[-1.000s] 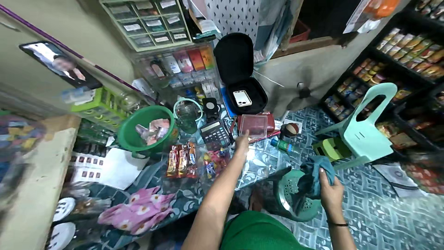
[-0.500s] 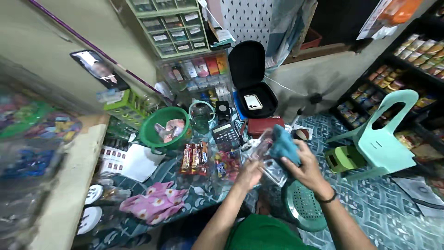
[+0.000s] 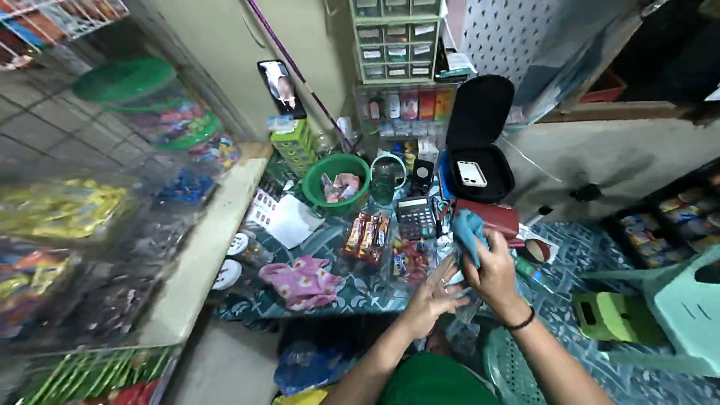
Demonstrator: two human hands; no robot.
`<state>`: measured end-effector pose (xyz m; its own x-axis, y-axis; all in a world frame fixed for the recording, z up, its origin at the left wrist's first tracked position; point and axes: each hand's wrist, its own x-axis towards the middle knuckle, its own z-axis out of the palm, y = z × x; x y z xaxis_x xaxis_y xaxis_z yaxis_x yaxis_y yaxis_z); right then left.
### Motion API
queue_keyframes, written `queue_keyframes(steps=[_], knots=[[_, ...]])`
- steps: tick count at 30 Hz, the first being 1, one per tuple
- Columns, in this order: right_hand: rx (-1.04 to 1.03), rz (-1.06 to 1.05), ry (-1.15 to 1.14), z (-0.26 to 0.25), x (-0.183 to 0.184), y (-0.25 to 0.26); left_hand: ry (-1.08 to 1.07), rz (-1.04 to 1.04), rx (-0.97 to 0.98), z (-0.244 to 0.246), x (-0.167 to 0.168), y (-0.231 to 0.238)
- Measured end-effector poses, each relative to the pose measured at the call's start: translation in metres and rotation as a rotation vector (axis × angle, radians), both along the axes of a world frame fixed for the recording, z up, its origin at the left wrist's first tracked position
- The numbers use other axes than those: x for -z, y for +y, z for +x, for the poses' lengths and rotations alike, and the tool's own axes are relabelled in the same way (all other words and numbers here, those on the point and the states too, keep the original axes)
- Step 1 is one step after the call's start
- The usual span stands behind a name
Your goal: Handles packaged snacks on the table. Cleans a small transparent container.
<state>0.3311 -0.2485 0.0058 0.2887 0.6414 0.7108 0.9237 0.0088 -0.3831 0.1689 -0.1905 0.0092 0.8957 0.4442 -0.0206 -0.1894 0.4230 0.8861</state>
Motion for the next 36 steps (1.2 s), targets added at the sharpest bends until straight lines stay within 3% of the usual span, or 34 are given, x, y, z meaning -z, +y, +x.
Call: queue_keyframes(steps=[2,4,7,11,13,16,19,21,25,28,32,36], knots=[[-0.202,0.002,-0.041,-0.022,0.009,-0.013,0.163,0.015,-0.06,-0.007,-0.002,0.004],[-0.269,0.003,-0.114,-0.034,0.014,-0.019,0.272,0.005,-0.05,-0.013,-0.004,0.002],[-0.04,0.023,-0.093,-0.017,0.005,-0.012,0.18,0.045,-0.049,-0.007,0.002,-0.008],[0.197,-0.146,0.157,0.013,-0.004,-0.008,-0.003,0.101,0.003,-0.003,0.015,-0.023],[0.15,-0.213,0.219,0.017,-0.003,-0.011,-0.077,0.107,0.078,-0.006,0.021,-0.024],[0.023,-0.136,0.098,0.005,-0.005,-0.021,-0.151,-0.047,0.201,-0.011,0.017,-0.023],[-0.105,-0.071,-0.115,-0.032,-0.006,-0.025,0.077,-0.029,0.124,-0.013,0.011,-0.029],[-0.091,-0.033,-0.143,-0.037,0.002,-0.021,0.123,0.047,0.087,-0.012,0.016,-0.029],[0.18,-0.112,0.031,0.002,0.014,-0.016,-0.094,0.071,0.092,-0.009,0.024,-0.021],[0.283,-0.145,0.113,0.017,0.022,-0.021,-0.133,-0.088,0.058,-0.005,0.023,-0.016],[0.2,-0.082,-0.019,-0.01,0.022,-0.031,-0.164,-0.214,0.011,-0.006,0.027,-0.008],[0.019,-0.057,-0.12,-0.048,0.018,-0.029,-0.042,-0.246,-0.081,-0.009,0.018,-0.008]])
